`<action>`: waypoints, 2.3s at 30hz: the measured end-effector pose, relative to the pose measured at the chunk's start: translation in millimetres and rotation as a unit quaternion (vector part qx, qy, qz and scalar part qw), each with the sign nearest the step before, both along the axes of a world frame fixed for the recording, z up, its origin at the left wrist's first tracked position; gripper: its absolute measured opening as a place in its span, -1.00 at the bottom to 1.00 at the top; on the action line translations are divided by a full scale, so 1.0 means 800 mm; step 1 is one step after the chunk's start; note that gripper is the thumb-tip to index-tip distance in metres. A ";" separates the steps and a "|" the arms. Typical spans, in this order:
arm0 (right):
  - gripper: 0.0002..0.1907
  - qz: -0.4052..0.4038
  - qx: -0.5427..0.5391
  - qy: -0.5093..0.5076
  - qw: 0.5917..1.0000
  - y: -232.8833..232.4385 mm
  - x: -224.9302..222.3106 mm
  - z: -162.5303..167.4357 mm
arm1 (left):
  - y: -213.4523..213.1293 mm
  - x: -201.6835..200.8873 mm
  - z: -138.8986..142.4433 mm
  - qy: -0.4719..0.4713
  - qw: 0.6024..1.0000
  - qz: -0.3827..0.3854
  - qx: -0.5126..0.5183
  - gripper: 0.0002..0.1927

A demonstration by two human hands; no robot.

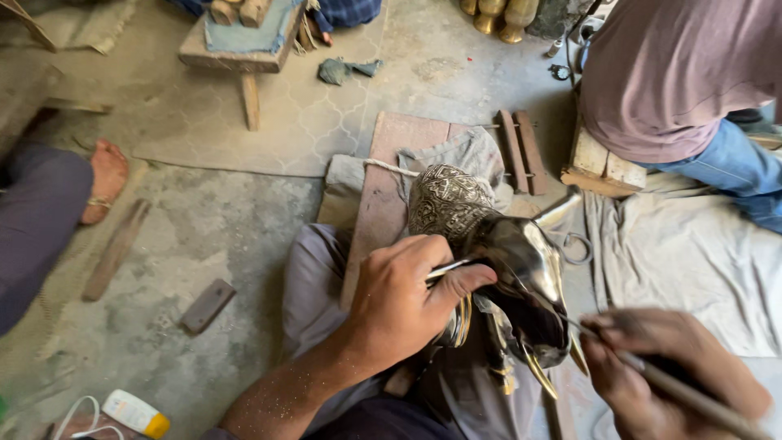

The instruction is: The person sits on the floor and uses a wooden block to rub and polish the neck and spout of an ornate metal teapot. They rotate the teapot to access different areas and later use a small metal tool to work on the spout.

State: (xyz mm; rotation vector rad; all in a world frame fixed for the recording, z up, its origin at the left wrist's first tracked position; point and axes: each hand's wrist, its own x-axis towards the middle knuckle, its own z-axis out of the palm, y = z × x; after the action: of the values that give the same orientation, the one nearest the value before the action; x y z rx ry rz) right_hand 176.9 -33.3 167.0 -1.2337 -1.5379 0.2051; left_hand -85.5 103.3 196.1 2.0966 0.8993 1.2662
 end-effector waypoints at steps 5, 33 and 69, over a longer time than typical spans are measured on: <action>-0.86 0.058 -0.063 0.218 0.972 0.021 -0.017 0.032 | -0.015 0.012 -0.005 -0.015 0.999 -0.030 0.013 -0.50; -0.79 0.048 -0.045 0.021 0.998 0.021 -0.040 0.055 | -0.021 0.009 -0.021 -0.013 1.000 -0.027 0.008 -0.49; -0.83 0.084 -0.045 -0.122 0.988 0.001 -0.055 0.063 | -0.026 0.003 -0.029 -0.024 0.998 -0.052 0.015 -0.50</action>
State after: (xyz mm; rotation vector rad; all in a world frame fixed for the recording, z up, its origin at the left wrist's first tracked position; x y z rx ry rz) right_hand 132.9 -32.7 217.3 -1.2348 -1.8642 0.2430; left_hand -82.9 82.2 173.1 2.0992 0.7453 1.2778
